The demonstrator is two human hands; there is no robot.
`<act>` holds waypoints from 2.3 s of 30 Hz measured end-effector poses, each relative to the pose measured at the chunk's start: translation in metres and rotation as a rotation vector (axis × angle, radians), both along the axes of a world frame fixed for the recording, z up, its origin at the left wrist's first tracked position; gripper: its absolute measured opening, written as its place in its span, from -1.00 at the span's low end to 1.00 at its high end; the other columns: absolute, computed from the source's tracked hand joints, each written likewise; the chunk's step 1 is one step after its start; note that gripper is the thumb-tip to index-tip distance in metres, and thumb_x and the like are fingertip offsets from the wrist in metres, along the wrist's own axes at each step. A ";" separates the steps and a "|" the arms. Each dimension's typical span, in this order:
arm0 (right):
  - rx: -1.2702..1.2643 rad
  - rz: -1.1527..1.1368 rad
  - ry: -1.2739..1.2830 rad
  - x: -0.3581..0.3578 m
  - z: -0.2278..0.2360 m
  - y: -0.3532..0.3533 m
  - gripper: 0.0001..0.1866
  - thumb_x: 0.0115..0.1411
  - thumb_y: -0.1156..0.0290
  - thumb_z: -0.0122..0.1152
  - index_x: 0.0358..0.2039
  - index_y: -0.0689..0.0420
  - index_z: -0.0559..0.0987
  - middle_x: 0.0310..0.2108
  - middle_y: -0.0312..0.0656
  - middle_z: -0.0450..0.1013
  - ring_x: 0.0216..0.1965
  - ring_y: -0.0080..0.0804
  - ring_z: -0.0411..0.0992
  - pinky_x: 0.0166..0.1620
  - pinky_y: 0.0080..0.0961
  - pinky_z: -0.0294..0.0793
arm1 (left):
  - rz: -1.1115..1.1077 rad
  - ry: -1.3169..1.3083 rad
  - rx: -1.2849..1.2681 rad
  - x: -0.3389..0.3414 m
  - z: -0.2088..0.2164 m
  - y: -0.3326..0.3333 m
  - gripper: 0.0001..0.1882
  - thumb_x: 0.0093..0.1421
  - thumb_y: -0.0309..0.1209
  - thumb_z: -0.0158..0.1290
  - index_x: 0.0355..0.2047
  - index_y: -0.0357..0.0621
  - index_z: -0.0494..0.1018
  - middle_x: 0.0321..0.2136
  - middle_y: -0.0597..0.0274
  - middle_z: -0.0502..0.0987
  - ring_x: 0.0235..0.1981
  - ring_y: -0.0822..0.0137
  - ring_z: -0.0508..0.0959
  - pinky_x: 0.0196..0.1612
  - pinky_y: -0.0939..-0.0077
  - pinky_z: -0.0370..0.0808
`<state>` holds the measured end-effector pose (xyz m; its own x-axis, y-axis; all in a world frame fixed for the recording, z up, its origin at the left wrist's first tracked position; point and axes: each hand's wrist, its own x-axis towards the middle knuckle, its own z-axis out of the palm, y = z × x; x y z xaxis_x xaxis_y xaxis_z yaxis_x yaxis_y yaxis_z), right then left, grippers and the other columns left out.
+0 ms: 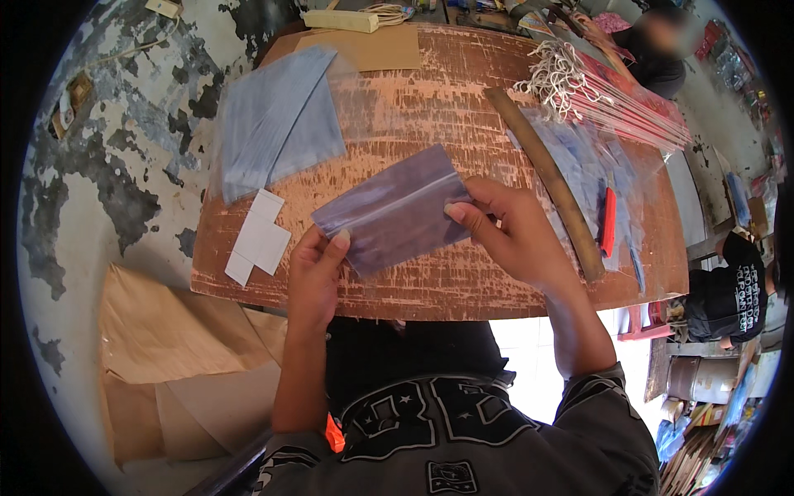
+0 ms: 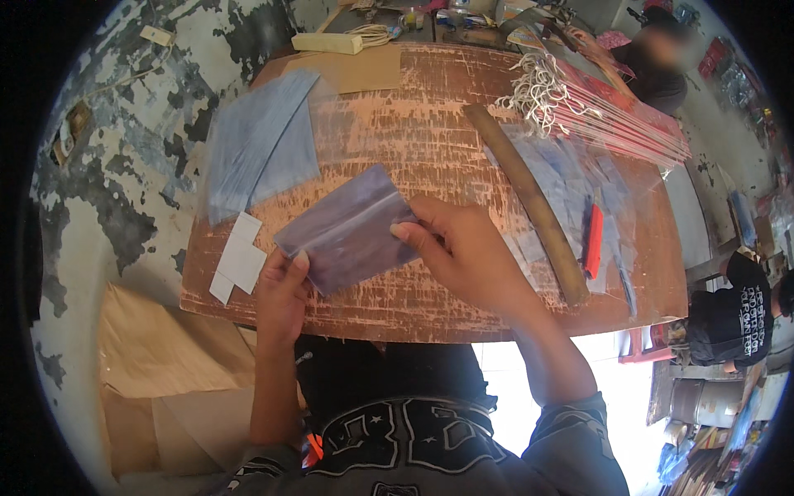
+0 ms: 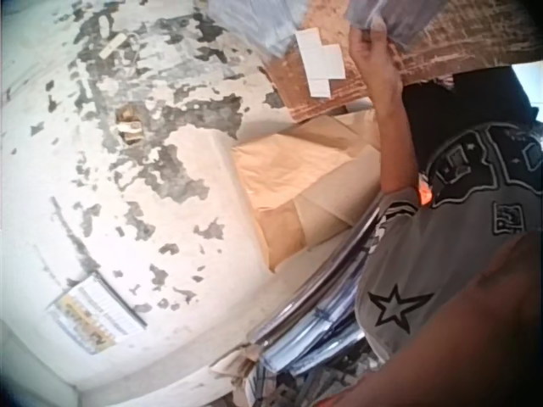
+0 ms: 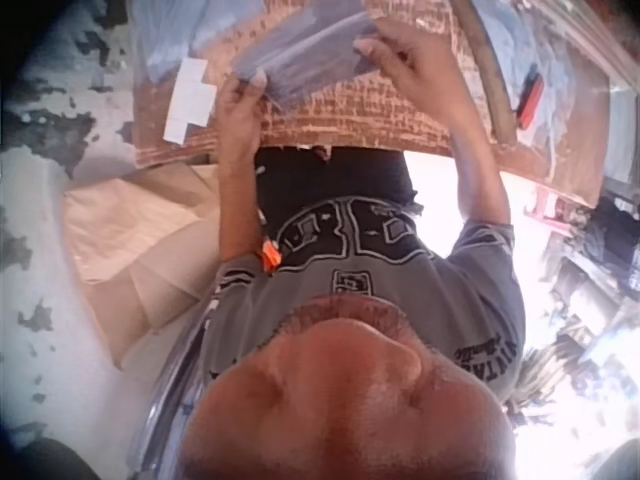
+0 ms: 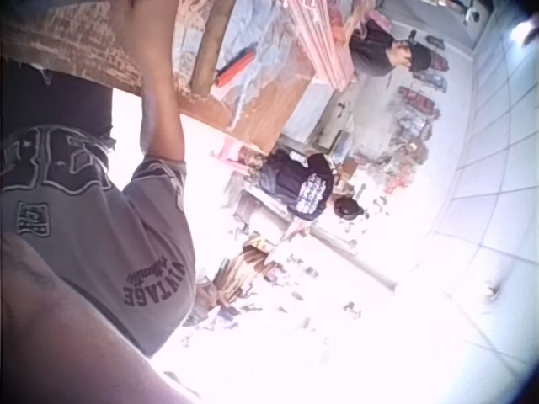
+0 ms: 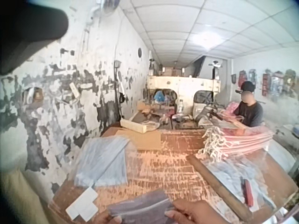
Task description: The person cuts small rectangular pieces from a larger translucent plastic sheet using a red utility knife and a wooden ruler. They measure and trim the plastic into uniform sizes, then fold and stack the cut pieces on the workbench.
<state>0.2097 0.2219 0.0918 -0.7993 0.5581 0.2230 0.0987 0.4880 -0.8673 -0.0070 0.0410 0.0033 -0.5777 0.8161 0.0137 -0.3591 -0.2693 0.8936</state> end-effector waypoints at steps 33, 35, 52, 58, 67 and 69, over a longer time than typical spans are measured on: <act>-0.481 0.031 0.057 0.008 -0.010 -0.002 -0.59 0.49 0.15 0.27 -0.31 0.29 0.63 -0.61 -0.29 0.52 -0.59 -0.61 0.52 -0.51 -0.65 0.47 | -0.354 0.153 0.032 -0.012 0.025 0.001 -0.53 0.50 -0.18 0.11 0.19 -0.34 0.47 0.02 0.20 0.63 0.02 0.41 0.61 0.10 0.48 0.54; -0.471 0.022 0.020 0.009 -0.007 -0.004 -0.62 0.49 0.18 0.27 -0.29 0.29 0.62 -0.58 -0.27 0.55 -0.54 -0.59 0.56 -0.46 -0.63 0.54 | -0.382 0.197 0.008 -0.014 0.038 0.005 -0.54 0.51 -0.18 0.09 0.17 -0.34 0.49 -0.01 0.19 0.64 0.00 0.42 0.62 0.09 0.49 0.54; -0.492 0.038 0.121 0.002 -0.043 0.007 -0.68 0.49 0.26 0.27 -0.12 0.33 0.67 -0.44 -0.20 0.61 -0.48 -0.55 0.58 -0.38 -0.60 0.59 | -0.274 0.719 -0.244 0.017 0.079 0.019 -0.65 0.47 -0.22 0.18 -0.15 -0.36 0.66 -0.46 0.40 0.58 -0.40 0.59 0.44 -0.31 0.55 0.41; -0.445 0.044 0.155 0.003 -0.039 0.006 -0.70 0.49 0.27 0.26 -0.13 0.32 0.67 -0.44 -0.21 0.61 -0.50 -0.54 0.57 -0.40 -0.59 0.57 | -0.185 0.819 -0.238 0.021 0.082 0.020 -0.62 0.45 -0.19 0.19 -0.18 -0.36 0.66 -0.49 0.28 0.58 -0.43 0.55 0.44 -0.34 0.50 0.40; -0.433 -0.002 -0.032 0.007 -0.014 -0.007 -0.67 0.48 0.24 0.28 -0.15 0.32 0.64 -0.56 -0.24 0.55 -0.54 -0.56 0.55 -0.43 -0.60 0.55 | -0.339 0.409 -0.202 0.009 0.058 0.024 -0.64 0.52 -0.24 0.12 0.01 -0.35 0.64 -0.26 0.40 0.66 -0.22 0.60 0.55 -0.08 0.59 0.52; -0.445 -0.016 -0.045 0.006 -0.016 -0.008 -0.66 0.48 0.23 0.28 -0.16 0.32 0.63 -0.56 -0.24 0.55 -0.54 -0.57 0.56 -0.44 -0.61 0.55 | -0.351 0.376 -0.221 0.009 0.052 0.025 -0.63 0.52 -0.24 0.11 0.06 -0.35 0.61 -0.19 0.38 0.66 -0.17 0.59 0.56 -0.03 0.58 0.52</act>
